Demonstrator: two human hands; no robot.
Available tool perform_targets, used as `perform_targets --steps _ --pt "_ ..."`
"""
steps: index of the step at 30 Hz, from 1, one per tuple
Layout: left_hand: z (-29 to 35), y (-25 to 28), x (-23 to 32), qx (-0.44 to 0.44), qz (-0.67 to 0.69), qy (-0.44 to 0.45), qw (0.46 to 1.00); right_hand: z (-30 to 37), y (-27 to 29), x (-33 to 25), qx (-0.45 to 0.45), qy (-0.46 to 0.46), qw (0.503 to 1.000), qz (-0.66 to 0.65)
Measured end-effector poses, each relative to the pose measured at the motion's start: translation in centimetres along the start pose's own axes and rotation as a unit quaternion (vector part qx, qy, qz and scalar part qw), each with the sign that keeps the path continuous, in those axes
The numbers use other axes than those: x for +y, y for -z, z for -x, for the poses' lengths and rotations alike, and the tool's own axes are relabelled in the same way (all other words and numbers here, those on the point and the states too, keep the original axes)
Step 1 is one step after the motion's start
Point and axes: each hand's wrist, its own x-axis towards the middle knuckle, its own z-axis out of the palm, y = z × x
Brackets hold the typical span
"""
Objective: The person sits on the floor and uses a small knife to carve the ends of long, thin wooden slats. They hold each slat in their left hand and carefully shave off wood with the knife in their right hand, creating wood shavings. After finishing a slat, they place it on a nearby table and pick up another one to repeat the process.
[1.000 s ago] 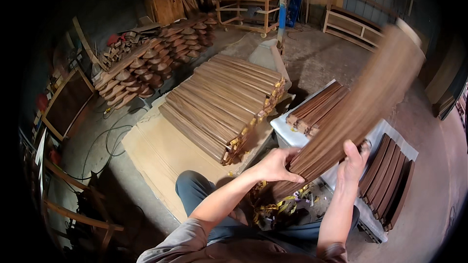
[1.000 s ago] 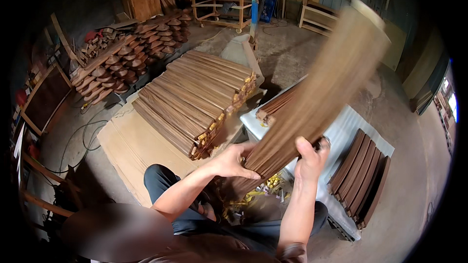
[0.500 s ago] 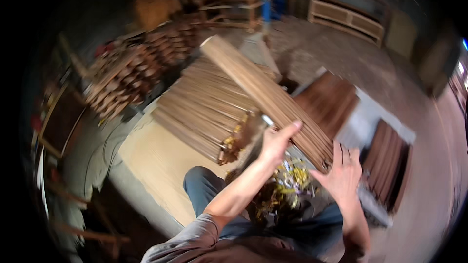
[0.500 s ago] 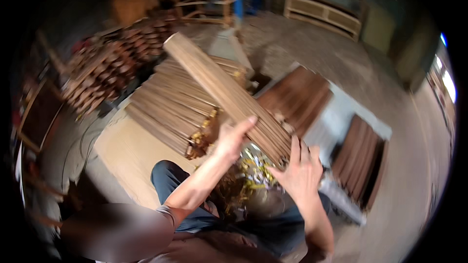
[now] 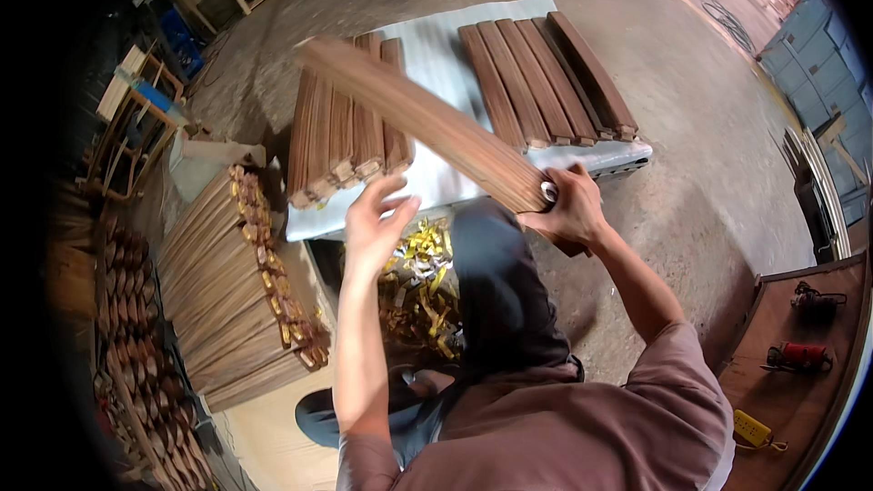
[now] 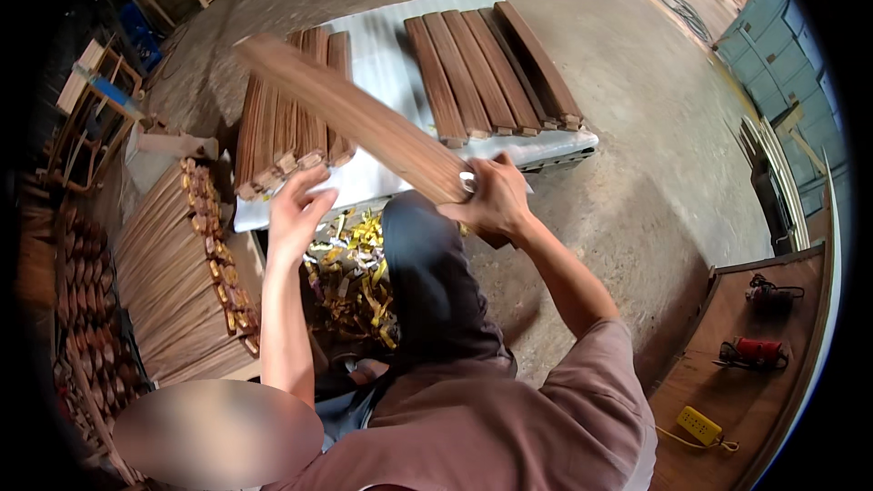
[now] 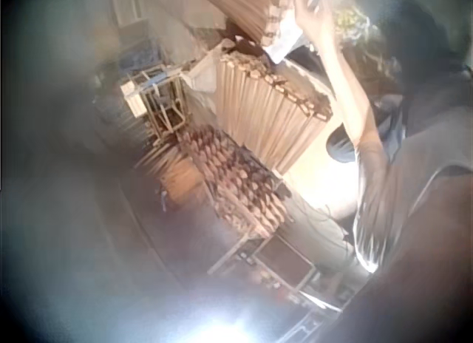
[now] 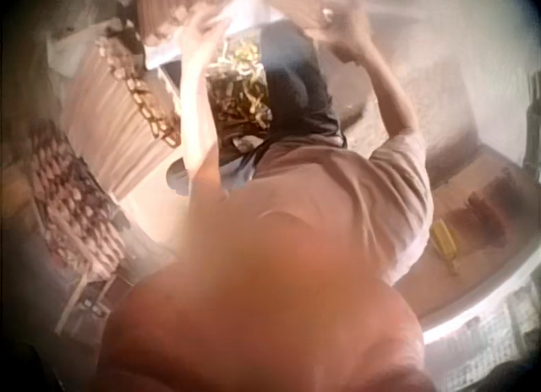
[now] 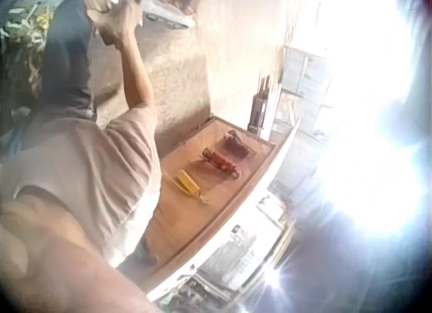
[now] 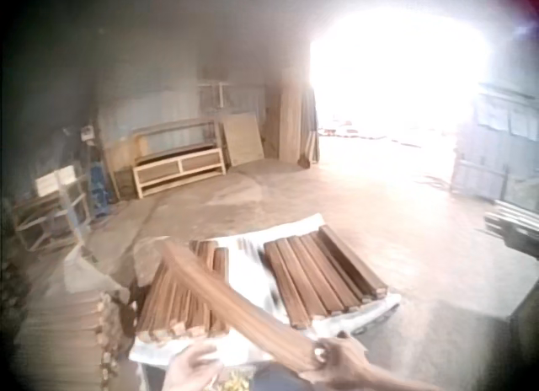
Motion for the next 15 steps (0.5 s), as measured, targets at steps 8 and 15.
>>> perform_targets --steps 8,15 --pt "8.5 3.5 -13.2 0.084 0.18 0.267 0.943 0.4 -1.7 16.5 0.081 -0.234 0.963 0.104" --pt "14.1 3.5 -20.7 0.16 0.2 0.421 0.87 -1.6 -2.9 26.6 0.061 -0.342 0.918 0.192"
